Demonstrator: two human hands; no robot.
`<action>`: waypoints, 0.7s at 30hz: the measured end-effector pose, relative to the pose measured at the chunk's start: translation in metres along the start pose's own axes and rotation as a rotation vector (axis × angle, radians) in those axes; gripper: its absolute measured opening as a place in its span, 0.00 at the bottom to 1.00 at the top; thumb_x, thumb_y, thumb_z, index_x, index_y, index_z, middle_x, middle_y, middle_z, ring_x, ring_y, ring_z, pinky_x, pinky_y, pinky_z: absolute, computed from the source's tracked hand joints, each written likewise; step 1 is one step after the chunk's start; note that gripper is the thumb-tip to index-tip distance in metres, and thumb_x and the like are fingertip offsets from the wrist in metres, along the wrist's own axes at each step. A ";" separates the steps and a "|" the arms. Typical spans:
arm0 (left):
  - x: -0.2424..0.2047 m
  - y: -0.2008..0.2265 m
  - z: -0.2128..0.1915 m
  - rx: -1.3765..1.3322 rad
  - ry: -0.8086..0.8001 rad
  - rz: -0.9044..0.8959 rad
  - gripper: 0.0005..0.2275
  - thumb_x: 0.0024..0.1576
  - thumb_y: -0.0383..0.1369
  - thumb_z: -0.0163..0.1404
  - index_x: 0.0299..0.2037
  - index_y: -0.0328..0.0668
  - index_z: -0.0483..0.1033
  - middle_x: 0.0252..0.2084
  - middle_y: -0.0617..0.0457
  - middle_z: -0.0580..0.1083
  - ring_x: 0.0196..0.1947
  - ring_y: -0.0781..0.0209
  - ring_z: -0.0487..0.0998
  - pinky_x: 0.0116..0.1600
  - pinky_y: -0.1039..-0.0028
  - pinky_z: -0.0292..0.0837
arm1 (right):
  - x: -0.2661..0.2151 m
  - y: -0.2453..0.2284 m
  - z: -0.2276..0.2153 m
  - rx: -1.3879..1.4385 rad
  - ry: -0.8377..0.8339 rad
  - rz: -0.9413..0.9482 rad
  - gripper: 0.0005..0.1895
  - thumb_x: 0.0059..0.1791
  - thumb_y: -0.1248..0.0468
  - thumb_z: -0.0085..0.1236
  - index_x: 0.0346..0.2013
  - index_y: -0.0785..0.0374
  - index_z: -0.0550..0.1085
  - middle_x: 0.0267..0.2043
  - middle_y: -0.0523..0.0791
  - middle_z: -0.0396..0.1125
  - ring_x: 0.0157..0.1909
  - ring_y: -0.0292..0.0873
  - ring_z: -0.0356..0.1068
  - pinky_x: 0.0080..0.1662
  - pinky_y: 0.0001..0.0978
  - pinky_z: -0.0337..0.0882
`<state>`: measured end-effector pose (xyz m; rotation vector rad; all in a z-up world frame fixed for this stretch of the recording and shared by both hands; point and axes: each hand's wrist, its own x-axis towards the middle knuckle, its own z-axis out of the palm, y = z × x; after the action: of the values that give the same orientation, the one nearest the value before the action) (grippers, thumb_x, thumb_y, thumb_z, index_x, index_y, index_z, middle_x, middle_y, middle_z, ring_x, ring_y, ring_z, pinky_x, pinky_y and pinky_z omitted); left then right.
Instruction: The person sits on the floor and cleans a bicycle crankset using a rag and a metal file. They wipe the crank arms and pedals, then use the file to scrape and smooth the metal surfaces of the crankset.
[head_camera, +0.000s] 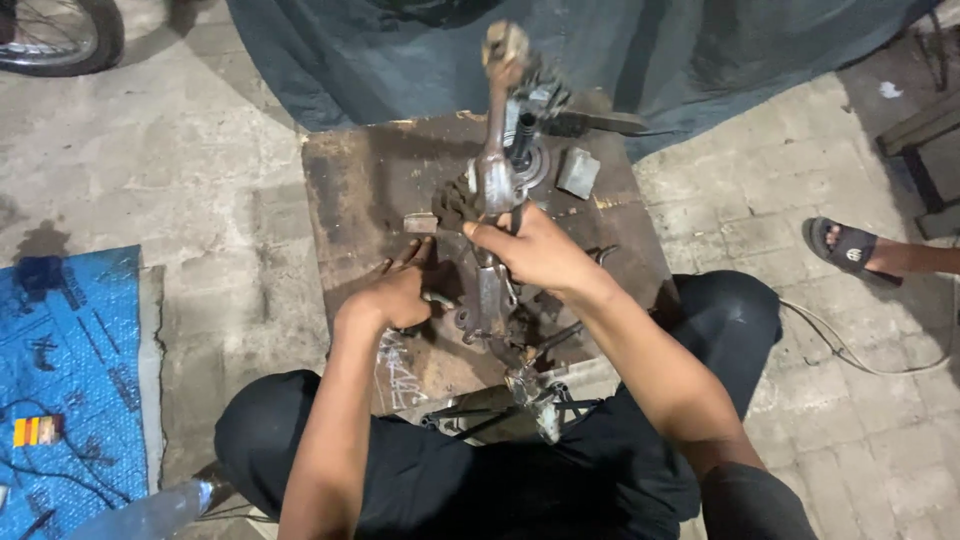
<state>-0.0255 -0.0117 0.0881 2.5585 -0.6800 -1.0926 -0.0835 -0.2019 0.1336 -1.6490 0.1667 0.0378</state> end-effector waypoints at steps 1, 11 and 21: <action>0.018 -0.017 0.012 -0.003 -0.001 -0.006 0.45 0.55 0.37 0.54 0.79 0.49 0.34 0.81 0.46 0.37 0.80 0.48 0.39 0.79 0.53 0.35 | 0.006 0.006 0.004 0.002 -0.006 0.002 0.13 0.49 0.67 0.56 0.19 0.60 0.71 0.16 0.38 0.59 0.17 0.31 0.54 0.20 0.20 0.51; 0.058 -0.090 0.043 -0.194 0.000 0.102 0.23 0.62 0.34 0.46 0.67 0.32 0.68 0.78 0.37 0.49 0.78 0.40 0.46 0.77 0.49 0.44 | 0.042 0.052 0.027 -0.200 -0.109 0.242 0.18 0.47 0.60 0.61 0.14 0.63 0.72 0.11 0.43 0.60 0.13 0.36 0.59 0.18 0.23 0.54; 0.049 -0.093 0.028 -0.298 0.135 0.172 0.19 0.63 0.31 0.48 0.64 0.30 0.70 0.72 0.34 0.61 0.75 0.37 0.54 0.76 0.49 0.51 | 0.054 0.097 0.028 -0.148 -0.112 0.331 0.22 0.46 0.61 0.64 0.11 0.64 0.67 0.08 0.46 0.56 0.09 0.41 0.58 0.15 0.27 0.55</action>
<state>0.0122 0.0401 0.0003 2.2510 -0.6366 -0.8820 -0.0403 -0.1858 0.0287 -1.7459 0.3570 0.4017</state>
